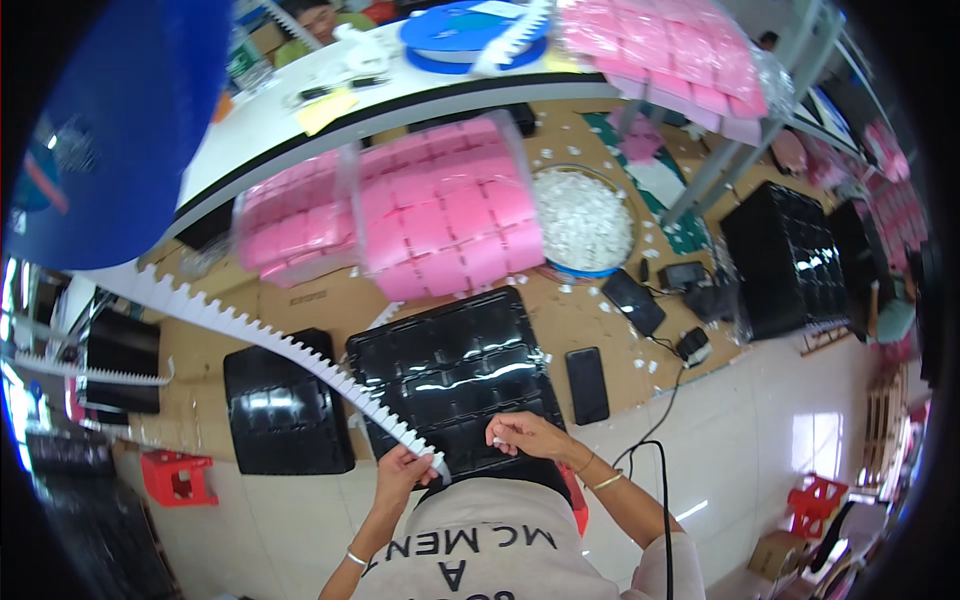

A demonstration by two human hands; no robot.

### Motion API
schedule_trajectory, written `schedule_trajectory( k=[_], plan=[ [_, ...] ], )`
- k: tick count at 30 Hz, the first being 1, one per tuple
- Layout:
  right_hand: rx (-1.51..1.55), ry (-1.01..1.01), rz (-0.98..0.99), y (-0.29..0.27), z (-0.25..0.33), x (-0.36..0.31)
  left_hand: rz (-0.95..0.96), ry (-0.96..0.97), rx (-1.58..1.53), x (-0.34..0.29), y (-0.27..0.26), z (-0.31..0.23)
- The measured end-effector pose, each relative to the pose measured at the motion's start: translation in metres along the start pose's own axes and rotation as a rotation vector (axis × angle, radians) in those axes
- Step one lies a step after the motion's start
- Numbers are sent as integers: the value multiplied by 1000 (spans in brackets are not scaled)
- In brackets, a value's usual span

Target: The person tears pieces of adhesive tape from a strip and applies them to black plastic trays by hand. The person then places pink foam sheets onto the taped trays and presses them down.

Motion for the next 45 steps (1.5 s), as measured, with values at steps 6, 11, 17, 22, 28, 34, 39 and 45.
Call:
schedule_trajectory(
  k=[6,11,17,22,28,34,39,45],
  plan=[
    [129,20,81,55,4,26,27,33,-84,-6,9,-6],
    [211,-1,82,65,-5,41,5,54,-129,-18,0,-6],
    [-197,-36,84,92,-9,57,-2,92,-185,-33,-17,3],
    [-342,-171,72,114,10,63,-115,40,-248,-43,-42,23],
    [-465,-238,114,138,12,82,-328,60,-275,-54,-97,64],
    [-746,-366,202,162,-12,112,-565,113,18,-69,-173,100],
    [-1094,-413,260,182,-42,125,-601,137,21,-65,-184,99],
    [-1160,-522,276,189,-30,123,-551,146,32,-49,-173,91]
  ],
)
Point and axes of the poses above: each hand's wrist, its own x-axis towards the middle knuckle, its own y-axis out of the palm, z = x × y, the point moved 9 cm from there along x, towards the middle knuckle, and after that the axes turned 3 degrees about -y, right-handed, at the moved point
